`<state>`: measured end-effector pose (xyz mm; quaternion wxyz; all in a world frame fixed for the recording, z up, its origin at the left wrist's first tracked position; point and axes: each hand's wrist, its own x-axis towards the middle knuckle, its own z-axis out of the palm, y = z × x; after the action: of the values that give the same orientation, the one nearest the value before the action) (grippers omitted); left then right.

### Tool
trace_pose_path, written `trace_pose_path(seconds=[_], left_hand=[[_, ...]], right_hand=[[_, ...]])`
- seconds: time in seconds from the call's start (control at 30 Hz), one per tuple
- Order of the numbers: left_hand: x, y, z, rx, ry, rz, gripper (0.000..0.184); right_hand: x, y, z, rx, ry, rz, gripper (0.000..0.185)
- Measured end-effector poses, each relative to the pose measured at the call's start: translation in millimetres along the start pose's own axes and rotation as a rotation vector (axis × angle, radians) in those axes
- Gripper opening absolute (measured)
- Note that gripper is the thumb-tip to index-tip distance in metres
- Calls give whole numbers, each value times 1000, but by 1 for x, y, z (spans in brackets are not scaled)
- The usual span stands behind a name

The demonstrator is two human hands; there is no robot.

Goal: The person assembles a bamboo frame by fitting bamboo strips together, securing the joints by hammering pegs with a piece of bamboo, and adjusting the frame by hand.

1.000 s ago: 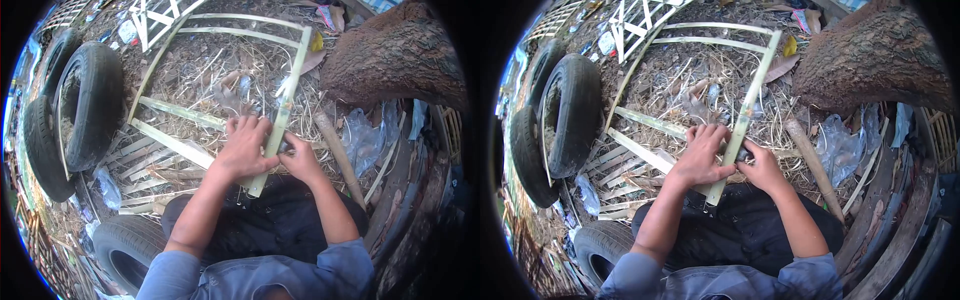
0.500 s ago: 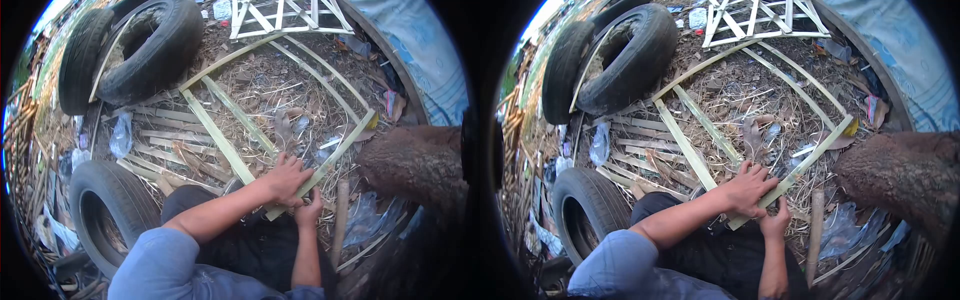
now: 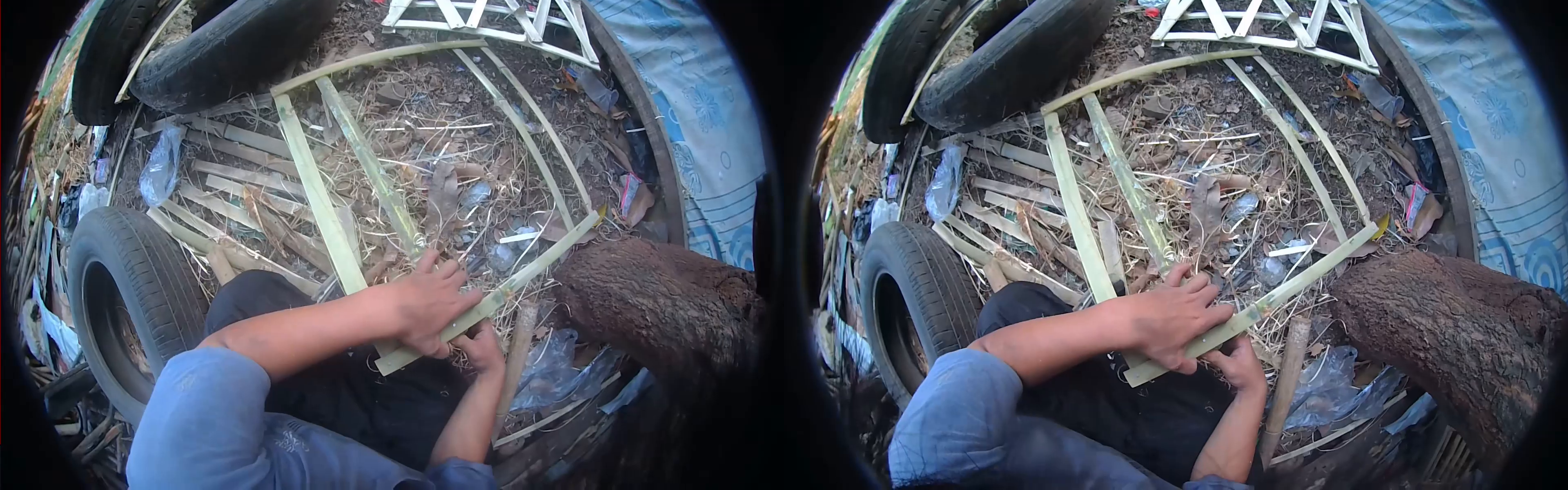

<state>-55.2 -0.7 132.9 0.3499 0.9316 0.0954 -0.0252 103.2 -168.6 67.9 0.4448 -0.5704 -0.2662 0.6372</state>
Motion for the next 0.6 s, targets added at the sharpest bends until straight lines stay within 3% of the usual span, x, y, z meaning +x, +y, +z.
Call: trace_pose_path(seconds=[0.07, 0.13, 0.17, 0.27, 0.33, 0.4, 0.43, 0.53, 0.6], left_hand=[[0, -1, -5, -10, -36, -10, 80], [-2, 0, -15, -5, -56, -16, 79], [-4, 5, -23, -24, 13, 9, 75], [-10, 11, -51, -92, 44, 18, 72], [-11, 4, -46, -75, 50, 17, 71], [-10, 1, -43, -85, 55, 35, 73], [-10, 0, -42, -61, 18, 19, 74], [-6, -1, -25, -26, 18, -4, 78], [-1, 0, -17, -22, 14, 0, 79]], right_hand=[[3, 0, 5, -18, 17, 8, 54], [11, -3, 12, -275, 89, 59, 53], [25, -10, 19, -772, 149, -27, 44], [23, 5, 12, -460, 240, -132, 43], [20, 1, 8, -560, 279, -119, 44], [18, -8, 11, -279, 614, -41, 48], [15, -19, 10, -382, 608, 61, 54], [5, -14, -1, -484, 676, 102, 56], [1, -16, -4, -377, 659, 71, 57]])
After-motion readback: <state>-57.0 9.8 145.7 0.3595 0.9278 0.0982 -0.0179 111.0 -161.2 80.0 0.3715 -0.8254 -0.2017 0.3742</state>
